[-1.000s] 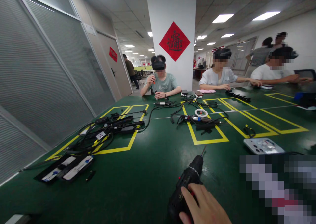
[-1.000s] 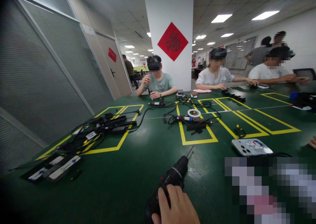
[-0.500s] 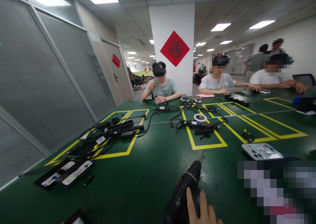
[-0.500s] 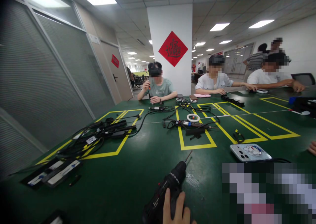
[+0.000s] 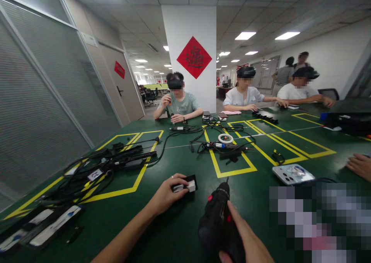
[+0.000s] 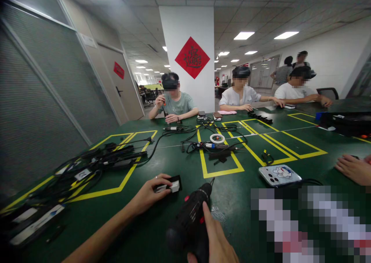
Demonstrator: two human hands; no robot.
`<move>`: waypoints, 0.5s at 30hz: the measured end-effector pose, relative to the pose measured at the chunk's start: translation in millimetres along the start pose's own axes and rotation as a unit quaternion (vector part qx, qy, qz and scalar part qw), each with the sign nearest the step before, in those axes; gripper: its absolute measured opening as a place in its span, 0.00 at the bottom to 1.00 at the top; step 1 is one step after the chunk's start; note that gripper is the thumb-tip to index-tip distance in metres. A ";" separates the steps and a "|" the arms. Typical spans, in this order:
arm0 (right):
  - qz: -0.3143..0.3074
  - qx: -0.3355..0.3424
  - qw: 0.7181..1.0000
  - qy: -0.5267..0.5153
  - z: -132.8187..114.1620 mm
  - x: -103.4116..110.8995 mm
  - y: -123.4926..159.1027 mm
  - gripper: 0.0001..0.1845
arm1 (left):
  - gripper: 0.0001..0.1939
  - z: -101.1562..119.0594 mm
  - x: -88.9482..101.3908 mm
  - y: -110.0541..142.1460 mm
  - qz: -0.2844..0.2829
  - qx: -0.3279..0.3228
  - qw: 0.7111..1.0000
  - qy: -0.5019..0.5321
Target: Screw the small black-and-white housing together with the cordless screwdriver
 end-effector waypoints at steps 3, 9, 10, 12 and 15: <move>0.008 0.008 0.972 -0.233 -18.1 31.1 -13.2 0.41 | 0.10 -1.8 -15.9 -24.9 0.005 -0.038 0.999 0.018; -0.035 0.023 0.955 -0.293 -61.0 46.2 -38.7 0.18 | 0.10 -7.7 -17.4 -21.8 0.002 -0.047 0.998 0.032; -0.033 0.025 0.958 -0.283 -63.6 44.5 -40.5 0.17 | 0.10 -7.7 -15.6 -19.8 0.002 -0.046 0.998 0.032; -0.023 0.031 0.965 -0.259 -65.7 40.0 -39.9 0.16 | 0.10 -7.0 -13.4 -17.6 0.004 -0.048 0.998 0.034; -0.021 0.005 0.969 -0.248 -60.3 30.5 -31.1 0.16 | 0.09 -6.3 -13.7 -18.9 0.013 -0.057 0.997 0.042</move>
Point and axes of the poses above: each hand's wrist, its own y-axis away from the middle knuckle, its own x-axis out of the back of the hand, z = x × y, the point moved 8 cm from there along -y, towards the middle knuckle, and after that the axes turned 3 degrees about z, right-handed, at the moved point
